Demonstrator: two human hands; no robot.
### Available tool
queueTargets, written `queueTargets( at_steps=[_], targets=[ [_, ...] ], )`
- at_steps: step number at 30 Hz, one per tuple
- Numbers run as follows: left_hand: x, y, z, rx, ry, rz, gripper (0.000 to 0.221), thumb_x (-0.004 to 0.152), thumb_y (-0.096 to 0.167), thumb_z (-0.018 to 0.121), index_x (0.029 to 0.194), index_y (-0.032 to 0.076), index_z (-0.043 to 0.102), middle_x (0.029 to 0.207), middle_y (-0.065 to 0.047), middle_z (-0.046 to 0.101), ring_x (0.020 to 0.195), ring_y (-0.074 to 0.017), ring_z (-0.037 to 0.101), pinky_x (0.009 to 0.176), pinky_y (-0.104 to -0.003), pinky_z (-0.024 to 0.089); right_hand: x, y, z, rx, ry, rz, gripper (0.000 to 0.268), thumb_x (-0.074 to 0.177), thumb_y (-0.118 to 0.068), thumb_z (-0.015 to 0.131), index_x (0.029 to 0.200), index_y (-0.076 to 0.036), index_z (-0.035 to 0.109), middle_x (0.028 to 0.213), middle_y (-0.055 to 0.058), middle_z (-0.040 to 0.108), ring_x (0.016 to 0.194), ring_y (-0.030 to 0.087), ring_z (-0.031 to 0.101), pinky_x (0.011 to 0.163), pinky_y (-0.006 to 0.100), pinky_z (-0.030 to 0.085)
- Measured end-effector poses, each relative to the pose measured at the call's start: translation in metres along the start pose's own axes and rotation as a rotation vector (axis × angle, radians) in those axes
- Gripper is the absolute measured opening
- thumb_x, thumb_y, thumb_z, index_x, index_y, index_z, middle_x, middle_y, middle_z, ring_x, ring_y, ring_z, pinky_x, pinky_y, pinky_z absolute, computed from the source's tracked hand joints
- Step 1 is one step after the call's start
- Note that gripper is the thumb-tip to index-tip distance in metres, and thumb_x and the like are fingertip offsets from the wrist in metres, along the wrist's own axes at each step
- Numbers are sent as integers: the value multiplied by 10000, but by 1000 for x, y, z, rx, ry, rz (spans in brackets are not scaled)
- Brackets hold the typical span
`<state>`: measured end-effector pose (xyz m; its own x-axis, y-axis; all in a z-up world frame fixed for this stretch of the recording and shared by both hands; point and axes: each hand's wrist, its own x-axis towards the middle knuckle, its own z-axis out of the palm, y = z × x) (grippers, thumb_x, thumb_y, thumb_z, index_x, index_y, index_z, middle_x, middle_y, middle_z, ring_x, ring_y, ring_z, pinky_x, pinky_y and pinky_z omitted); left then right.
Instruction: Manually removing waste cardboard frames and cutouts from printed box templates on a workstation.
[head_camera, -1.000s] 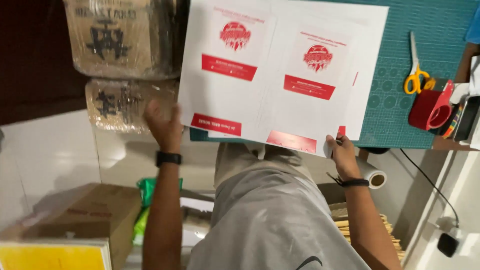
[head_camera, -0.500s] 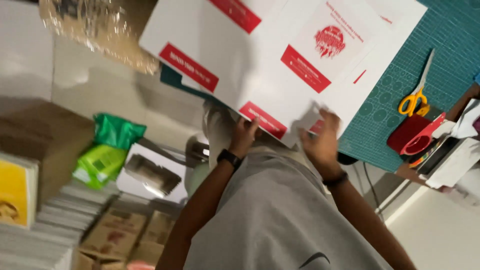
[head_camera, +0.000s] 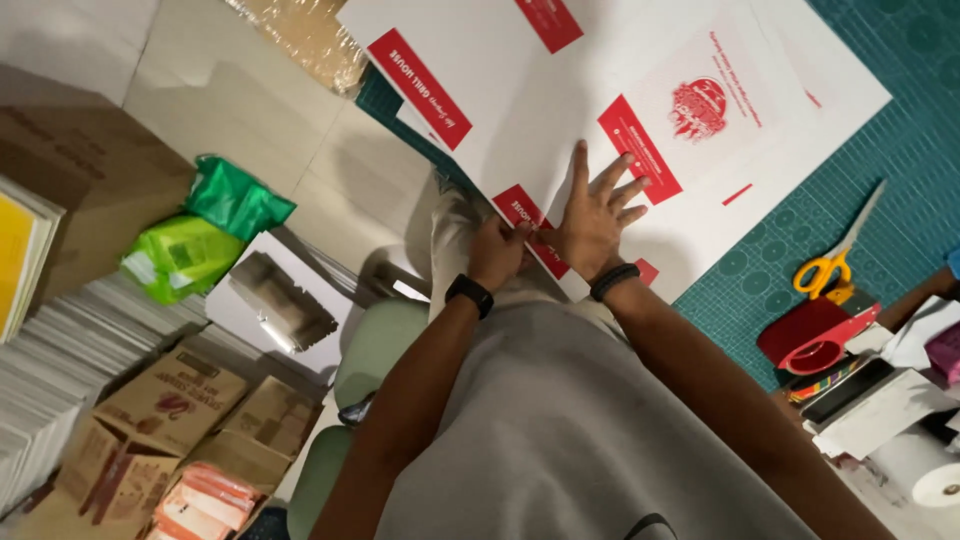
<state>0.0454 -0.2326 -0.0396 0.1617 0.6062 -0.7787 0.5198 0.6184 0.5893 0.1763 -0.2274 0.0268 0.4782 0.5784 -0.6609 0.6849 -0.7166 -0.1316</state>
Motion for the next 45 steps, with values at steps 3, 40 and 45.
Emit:
queueTargets(
  at_steps=[3,40,45],
  targets=[
    [-3,3,-2,37,10,-18,387,953,420,700,987,35,686,865,-174,717,880,-334,754,678,-429,602,4,0,1,-8,-51,-24,1365,699,-305,950,1660,-297,-20,1645,356,-78,1474,641,-38,1170,773,81],
    [14,23,-30,90,-71,37,554,952,501,718,1158,-8,643,1010,-222,724,920,-360,752,705,-465,638,19,15,26,-36,50,-59,1442,574,-551,936,1666,-260,41,1625,364,-55,1431,696,-44,1102,819,143],
    [-9,53,-32,172,-91,-42,558,939,533,665,1183,32,654,1115,-203,729,1118,-391,692,911,-511,569,10,0,11,50,13,19,1361,597,-500,931,1645,-269,96,1645,344,-69,1469,650,-68,1141,795,77]
  ],
)
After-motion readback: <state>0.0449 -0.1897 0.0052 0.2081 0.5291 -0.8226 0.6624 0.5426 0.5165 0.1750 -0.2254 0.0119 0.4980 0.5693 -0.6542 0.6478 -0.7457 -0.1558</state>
